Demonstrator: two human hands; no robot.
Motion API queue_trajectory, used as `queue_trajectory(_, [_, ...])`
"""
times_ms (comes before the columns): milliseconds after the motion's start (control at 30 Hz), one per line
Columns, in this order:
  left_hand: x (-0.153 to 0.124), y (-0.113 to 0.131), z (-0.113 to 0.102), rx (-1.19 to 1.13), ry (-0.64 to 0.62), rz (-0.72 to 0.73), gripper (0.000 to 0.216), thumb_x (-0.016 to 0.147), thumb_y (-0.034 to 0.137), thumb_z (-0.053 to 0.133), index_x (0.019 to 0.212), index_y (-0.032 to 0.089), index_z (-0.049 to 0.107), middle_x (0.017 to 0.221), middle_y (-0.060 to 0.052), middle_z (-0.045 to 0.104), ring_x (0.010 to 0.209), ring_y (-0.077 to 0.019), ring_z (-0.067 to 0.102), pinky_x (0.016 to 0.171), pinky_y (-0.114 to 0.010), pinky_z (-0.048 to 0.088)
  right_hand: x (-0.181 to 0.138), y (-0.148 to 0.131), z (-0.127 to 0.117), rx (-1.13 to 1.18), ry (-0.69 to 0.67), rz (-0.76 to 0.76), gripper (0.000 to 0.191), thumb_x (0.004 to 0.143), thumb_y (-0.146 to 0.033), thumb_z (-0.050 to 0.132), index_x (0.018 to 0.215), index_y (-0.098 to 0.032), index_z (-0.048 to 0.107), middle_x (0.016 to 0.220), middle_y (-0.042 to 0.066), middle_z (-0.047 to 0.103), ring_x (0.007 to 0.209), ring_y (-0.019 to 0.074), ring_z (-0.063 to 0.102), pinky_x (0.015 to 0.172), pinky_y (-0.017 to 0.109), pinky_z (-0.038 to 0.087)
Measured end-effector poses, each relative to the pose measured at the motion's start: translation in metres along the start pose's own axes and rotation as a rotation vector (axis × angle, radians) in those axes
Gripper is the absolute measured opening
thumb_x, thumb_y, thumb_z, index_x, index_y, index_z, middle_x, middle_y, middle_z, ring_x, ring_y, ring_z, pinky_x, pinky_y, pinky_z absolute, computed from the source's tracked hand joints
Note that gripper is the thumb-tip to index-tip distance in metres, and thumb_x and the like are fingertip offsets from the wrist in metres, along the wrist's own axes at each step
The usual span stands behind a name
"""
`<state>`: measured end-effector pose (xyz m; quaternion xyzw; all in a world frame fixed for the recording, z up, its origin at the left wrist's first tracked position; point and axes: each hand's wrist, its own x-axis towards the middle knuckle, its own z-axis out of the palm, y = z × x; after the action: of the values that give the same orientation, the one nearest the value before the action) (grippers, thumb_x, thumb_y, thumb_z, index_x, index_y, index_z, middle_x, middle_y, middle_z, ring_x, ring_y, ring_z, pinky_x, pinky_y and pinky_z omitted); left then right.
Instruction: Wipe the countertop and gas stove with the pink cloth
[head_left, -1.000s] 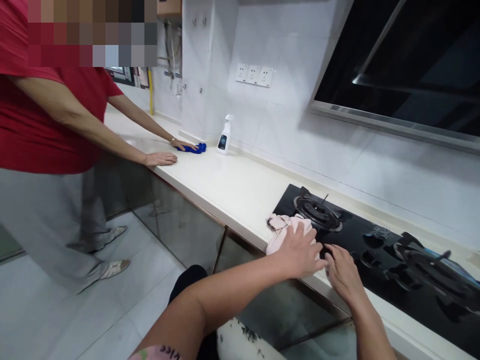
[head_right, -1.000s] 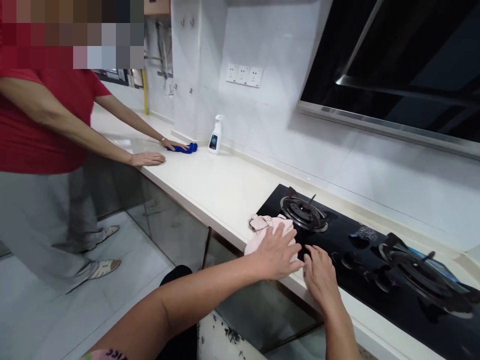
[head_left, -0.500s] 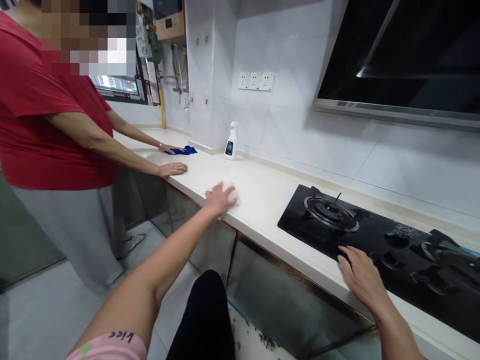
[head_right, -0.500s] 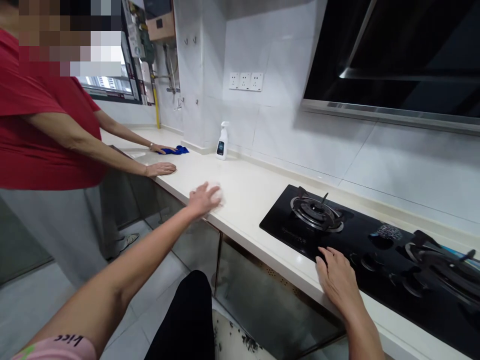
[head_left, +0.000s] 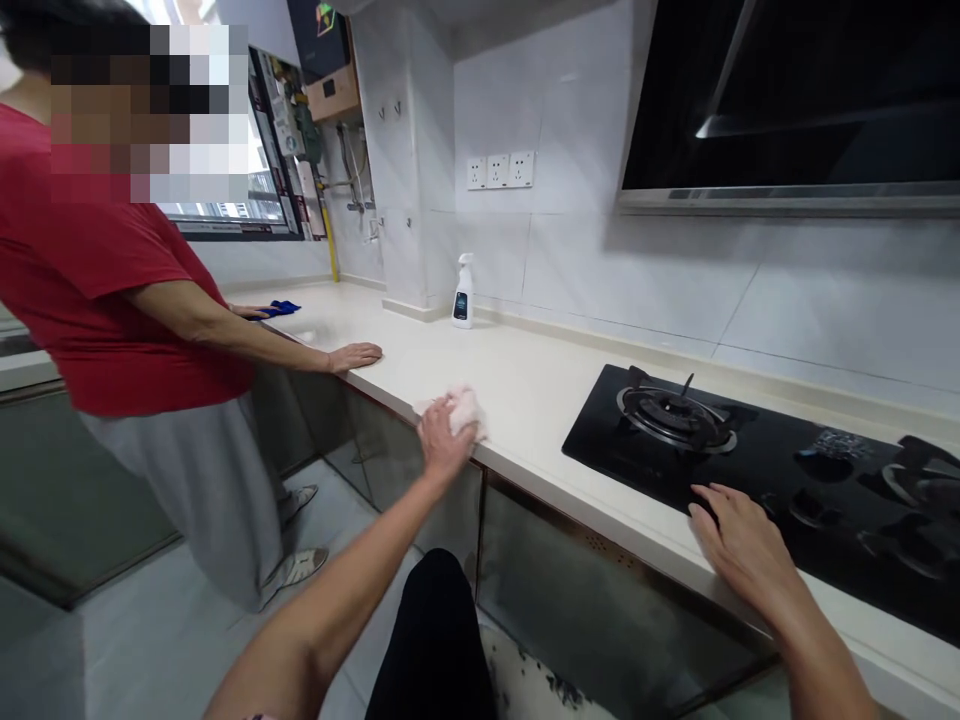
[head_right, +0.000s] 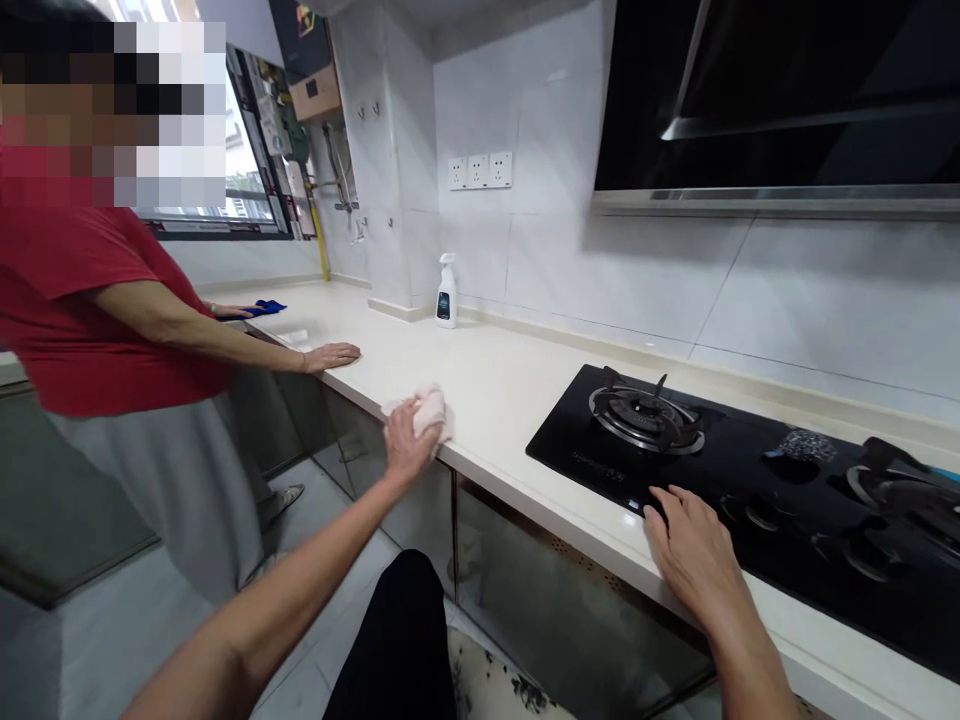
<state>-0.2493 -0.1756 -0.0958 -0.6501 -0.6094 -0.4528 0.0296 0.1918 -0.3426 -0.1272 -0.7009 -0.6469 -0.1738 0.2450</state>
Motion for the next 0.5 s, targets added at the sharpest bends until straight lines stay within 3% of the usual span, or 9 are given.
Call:
queue_trajectory(133, [-0.094,0.053,0.038,-0.207,0.086,0.264,0.069,0.091,0.046,0.057,0.154,0.025,0.038,0.16,-0.02,0.042,0.154,-0.0373,0.033,0.122,-0.059,0.03,0.0,-0.003,-0.003,0.003,-0.01,0.024,0.058,0.104,-0.048,0.03,0.129,-0.014,0.069,0.136,0.02,0.064,0.126,0.0362,0.06,0.104,0.055,0.051])
queue_trajectory(200, [-0.137,0.082,0.055,-0.251,0.025,0.396,0.077,0.091,0.053,0.058,0.158,0.028,0.032,0.165,-0.02,0.036,0.157,-0.0383,0.028,0.122,-0.063,0.028,0.0,-0.002,-0.004,0.004,-0.018,0.029,0.056,0.104,-0.049,0.031,0.128,-0.016,0.069,0.136,0.019,0.064,0.127,0.035,0.06,0.106,0.054,0.051])
queue_trajectory(300, [-0.184,0.12,0.075,-0.214,-0.165,0.698,0.078,0.09,0.062,0.058,0.157,0.026,0.04,0.164,-0.02,0.04,0.158,-0.0402,0.025,0.123,-0.067,0.025,0.0,0.002,-0.005,0.006,-0.025,0.026,0.057,0.104,-0.05,0.03,0.127,-0.016,0.07,0.134,0.019,0.065,0.126,0.0347,0.061,0.106,0.053,0.051])
queue_trajectory(400, [-0.2,0.141,0.083,-0.137,-0.317,1.066,0.06,0.095,0.059,0.055,0.151,0.038,0.053,0.163,-0.009,0.046,0.161,-0.0341,0.024,0.127,-0.062,0.025,0.0,0.008,-0.005,0.018,-0.035,0.02,0.059,0.104,-0.053,0.027,0.126,-0.017,0.07,0.134,0.019,0.065,0.123,0.0353,0.062,0.102,0.054,0.053])
queue_trajectory(500, [-0.185,0.139,0.081,-0.105,-0.327,1.181,0.046,0.101,0.056,0.047,0.144,0.046,0.059,0.164,-0.001,0.048,0.162,-0.0255,0.024,0.13,-0.052,0.023,-0.001,0.015,-0.004,0.049,-0.043,0.011,0.06,0.103,-0.056,0.028,0.126,-0.019,0.069,0.135,0.018,0.065,0.124,0.0352,0.062,0.102,0.055,0.053])
